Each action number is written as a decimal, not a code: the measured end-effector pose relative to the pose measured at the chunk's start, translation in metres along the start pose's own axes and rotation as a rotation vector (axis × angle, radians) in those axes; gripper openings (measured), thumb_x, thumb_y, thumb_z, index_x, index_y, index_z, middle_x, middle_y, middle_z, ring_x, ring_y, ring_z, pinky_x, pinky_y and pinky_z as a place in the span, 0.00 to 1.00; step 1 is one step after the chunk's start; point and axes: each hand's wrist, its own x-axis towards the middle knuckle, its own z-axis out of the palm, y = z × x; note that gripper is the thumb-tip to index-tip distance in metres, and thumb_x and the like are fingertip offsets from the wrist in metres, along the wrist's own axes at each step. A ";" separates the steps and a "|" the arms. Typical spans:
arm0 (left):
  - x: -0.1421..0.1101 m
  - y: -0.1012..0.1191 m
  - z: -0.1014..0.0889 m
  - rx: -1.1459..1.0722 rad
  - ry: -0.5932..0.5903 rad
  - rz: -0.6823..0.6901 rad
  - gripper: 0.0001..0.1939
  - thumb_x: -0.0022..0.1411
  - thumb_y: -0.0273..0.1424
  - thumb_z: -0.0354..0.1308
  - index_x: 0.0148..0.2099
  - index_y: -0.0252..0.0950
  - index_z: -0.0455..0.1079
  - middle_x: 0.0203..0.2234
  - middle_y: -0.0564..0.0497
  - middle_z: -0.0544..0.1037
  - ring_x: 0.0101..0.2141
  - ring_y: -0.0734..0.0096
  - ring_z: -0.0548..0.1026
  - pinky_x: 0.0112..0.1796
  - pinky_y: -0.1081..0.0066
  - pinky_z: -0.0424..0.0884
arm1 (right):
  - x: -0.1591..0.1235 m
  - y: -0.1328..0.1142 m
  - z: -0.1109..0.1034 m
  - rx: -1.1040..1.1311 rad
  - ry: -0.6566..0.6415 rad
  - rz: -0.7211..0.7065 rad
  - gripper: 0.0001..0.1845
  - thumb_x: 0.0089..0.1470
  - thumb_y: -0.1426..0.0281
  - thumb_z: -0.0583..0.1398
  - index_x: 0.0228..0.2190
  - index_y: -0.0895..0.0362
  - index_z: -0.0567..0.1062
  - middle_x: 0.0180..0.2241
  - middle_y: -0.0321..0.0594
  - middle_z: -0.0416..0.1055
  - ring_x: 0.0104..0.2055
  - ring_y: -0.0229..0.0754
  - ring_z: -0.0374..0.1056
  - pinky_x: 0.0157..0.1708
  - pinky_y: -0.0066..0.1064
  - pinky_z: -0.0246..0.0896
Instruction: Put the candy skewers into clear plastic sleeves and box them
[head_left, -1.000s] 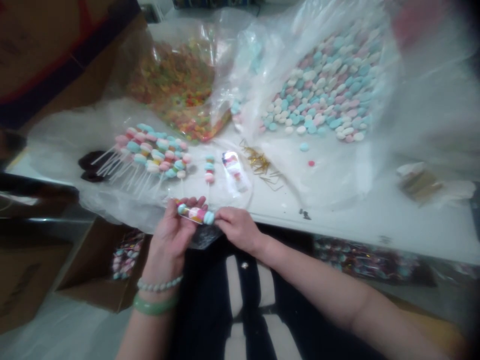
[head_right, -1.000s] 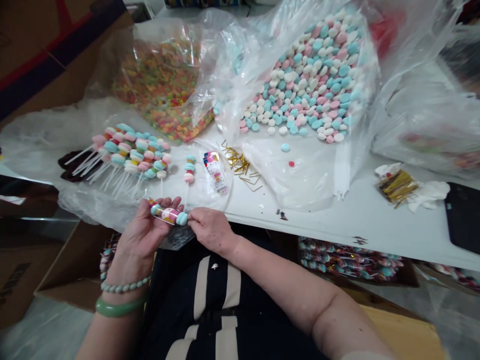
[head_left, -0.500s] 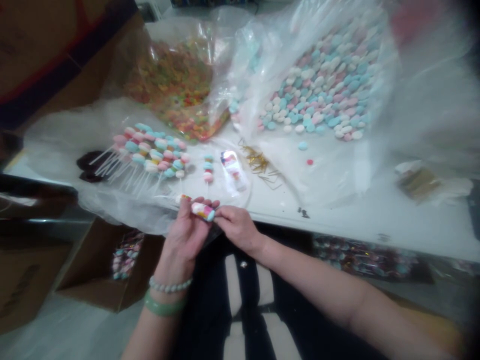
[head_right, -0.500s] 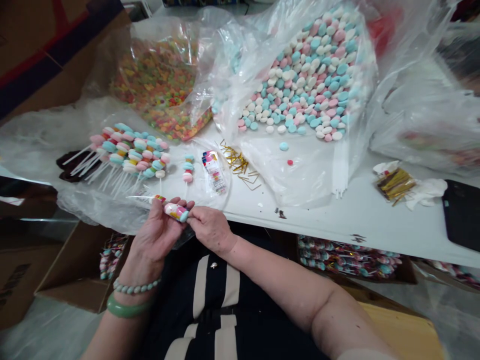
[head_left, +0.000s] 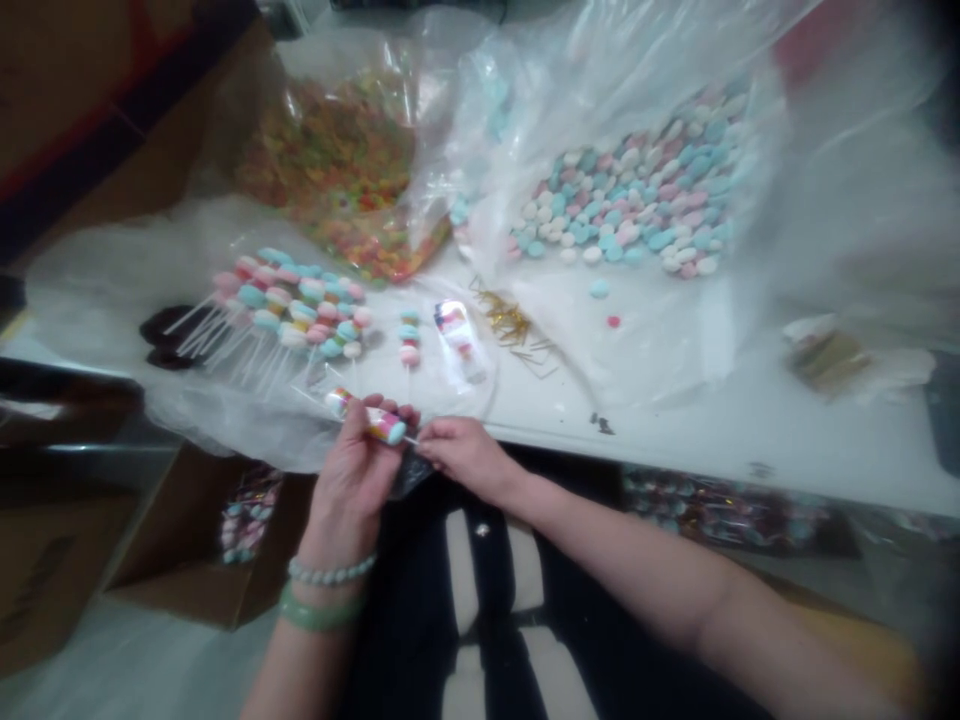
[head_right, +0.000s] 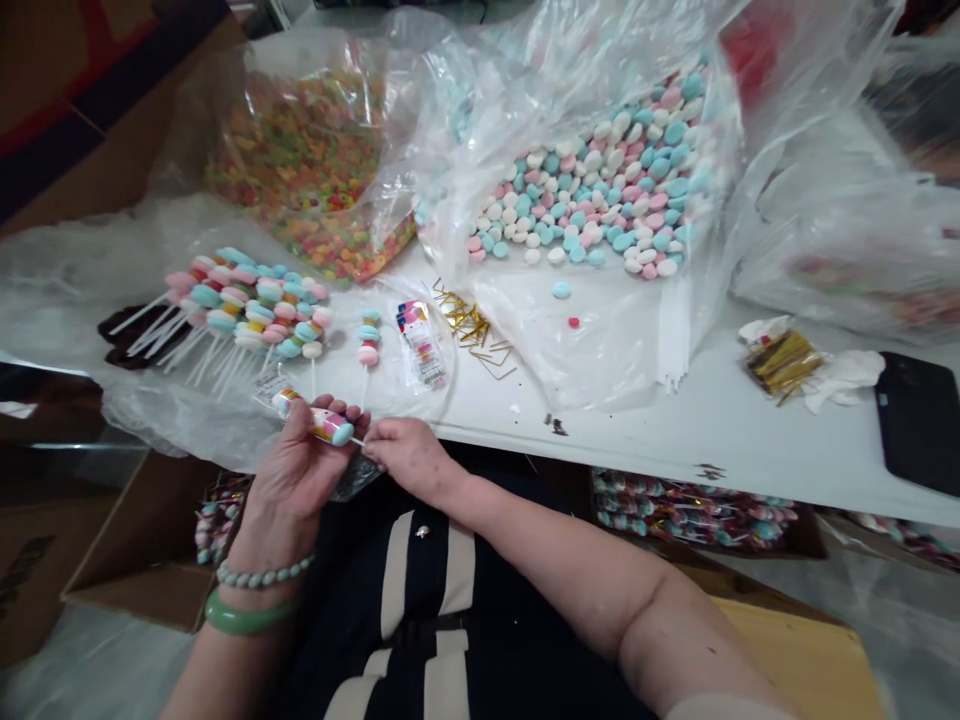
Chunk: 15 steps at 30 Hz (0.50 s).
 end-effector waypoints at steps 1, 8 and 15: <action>0.000 0.000 -0.001 0.000 -0.011 -0.006 0.14 0.68 0.35 0.57 0.31 0.33 0.71 0.25 0.50 0.74 0.29 0.69 0.76 0.42 0.63 0.77 | 0.001 -0.001 -0.002 0.140 -0.044 0.115 0.06 0.51 0.74 0.60 0.23 0.57 0.69 0.16 0.27 0.59 0.17 0.31 0.51 0.19 0.23 0.45; -0.003 -0.011 -0.003 0.077 -0.118 0.014 0.15 0.70 0.36 0.54 0.31 0.34 0.70 0.24 0.52 0.73 0.27 0.70 0.75 0.37 0.67 0.76 | 0.005 -0.001 -0.001 0.665 -0.281 0.333 0.10 0.45 0.75 0.63 0.25 0.56 0.64 0.14 0.22 0.54 0.13 0.25 0.39 0.14 0.20 0.29; -0.003 -0.014 0.003 0.080 -0.042 -0.020 0.16 0.72 0.32 0.49 0.32 0.33 0.71 0.25 0.50 0.75 0.30 0.70 0.77 0.38 0.68 0.76 | -0.001 -0.005 0.001 0.306 -0.014 0.159 0.05 0.49 0.73 0.60 0.24 0.57 0.68 0.16 0.26 0.58 0.16 0.29 0.47 0.16 0.23 0.38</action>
